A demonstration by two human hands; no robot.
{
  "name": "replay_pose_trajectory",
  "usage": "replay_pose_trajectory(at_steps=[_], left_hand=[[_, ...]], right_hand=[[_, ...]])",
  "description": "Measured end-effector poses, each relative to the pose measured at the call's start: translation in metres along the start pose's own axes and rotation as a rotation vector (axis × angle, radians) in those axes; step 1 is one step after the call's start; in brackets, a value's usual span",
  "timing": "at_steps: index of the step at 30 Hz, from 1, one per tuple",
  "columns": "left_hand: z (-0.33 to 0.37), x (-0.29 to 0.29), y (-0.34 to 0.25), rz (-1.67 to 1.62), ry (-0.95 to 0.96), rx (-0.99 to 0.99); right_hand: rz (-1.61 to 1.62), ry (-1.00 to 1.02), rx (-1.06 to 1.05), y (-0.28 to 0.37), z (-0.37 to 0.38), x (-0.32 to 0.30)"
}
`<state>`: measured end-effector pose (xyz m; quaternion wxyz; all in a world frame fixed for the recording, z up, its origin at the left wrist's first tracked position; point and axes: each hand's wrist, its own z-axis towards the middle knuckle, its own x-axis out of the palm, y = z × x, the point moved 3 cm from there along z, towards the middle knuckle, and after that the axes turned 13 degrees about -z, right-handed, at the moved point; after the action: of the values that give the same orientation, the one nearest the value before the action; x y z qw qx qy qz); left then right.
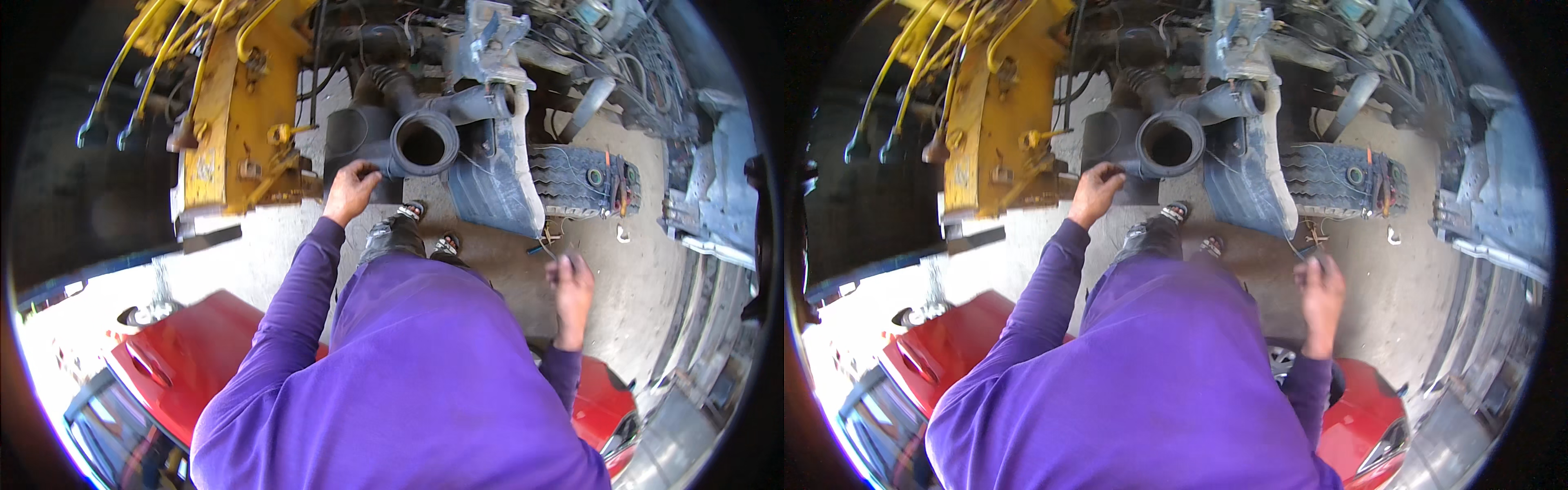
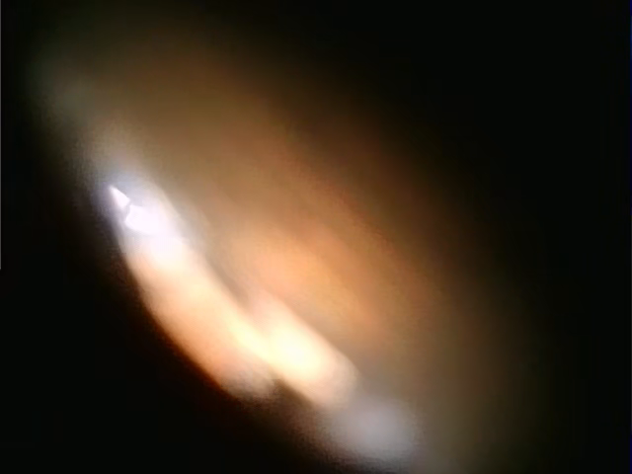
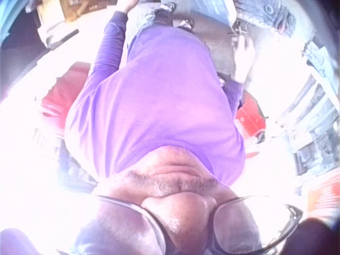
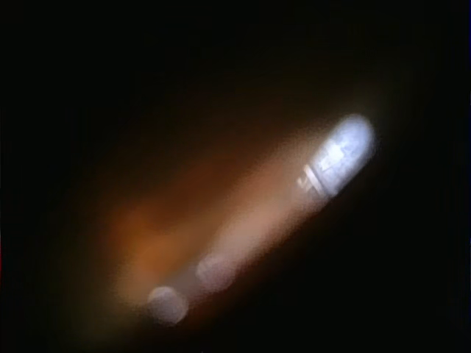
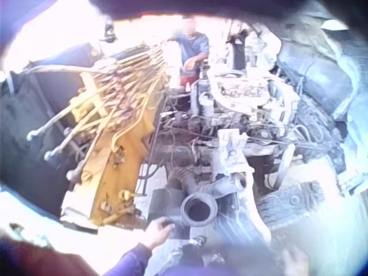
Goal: The person works on a vehicle's engine wiring, stripping and twisting wires, then wrapping connections with electrical tape. The person handles a small black component and continues to secure the wiring.
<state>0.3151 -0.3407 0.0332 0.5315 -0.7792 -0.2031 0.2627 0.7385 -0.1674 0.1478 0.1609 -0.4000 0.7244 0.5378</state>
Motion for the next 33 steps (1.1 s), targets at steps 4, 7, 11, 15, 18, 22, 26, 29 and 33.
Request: replay_pose_trajectory(at_steps=[4, 7, 11, 15, 18, 22, 26, 29, 33], left_hand=[[-0.066, 0.011, 0.022, 0.168, 0.101, -0.207], [-0.070, 0.032, 0.017, 0.135, 0.185, -0.207], [-0.060, 0.050, 0.040, 0.305, 0.163, -0.039], [-0.078, 0.030, 0.109, 0.256, 0.136, -0.090], [-0.126, -0.013, 0.213, 0.153, 0.041, -0.377], [-0.179, -0.062, 0.298, 0.490, 0.144, -0.474], [-0.173, -0.087, 0.347, 0.505, 0.448, -0.466], [-0.124, -0.083, 0.325, 0.685, 0.456, -0.385], [-0.094, -0.073, 0.267, 0.135, 0.210, -0.281]], right_hand=[[0.297, -0.074, -0.044, -0.004, 0.016, -0.051], [0.522, -0.035, -0.535, 0.119, 0.036, -0.038], [0.480, 0.749, -0.941, 0.247, -0.003, 0.021], [0.460, 1.303, -0.863, 0.205, -0.037, 0.049], [-0.013, 0.415, -0.581, 0.142, 0.030, 0.052], [0.312, 0.071, -0.703, 0.200, 0.058, 0.052], [0.314, 0.552, -1.180, 0.292, 0.012, 0.158], [-0.149, 1.391, -1.106, 0.282, -0.054, 0.202], [-0.479, 1.265, -0.892, 0.158, -0.043, 0.195]])
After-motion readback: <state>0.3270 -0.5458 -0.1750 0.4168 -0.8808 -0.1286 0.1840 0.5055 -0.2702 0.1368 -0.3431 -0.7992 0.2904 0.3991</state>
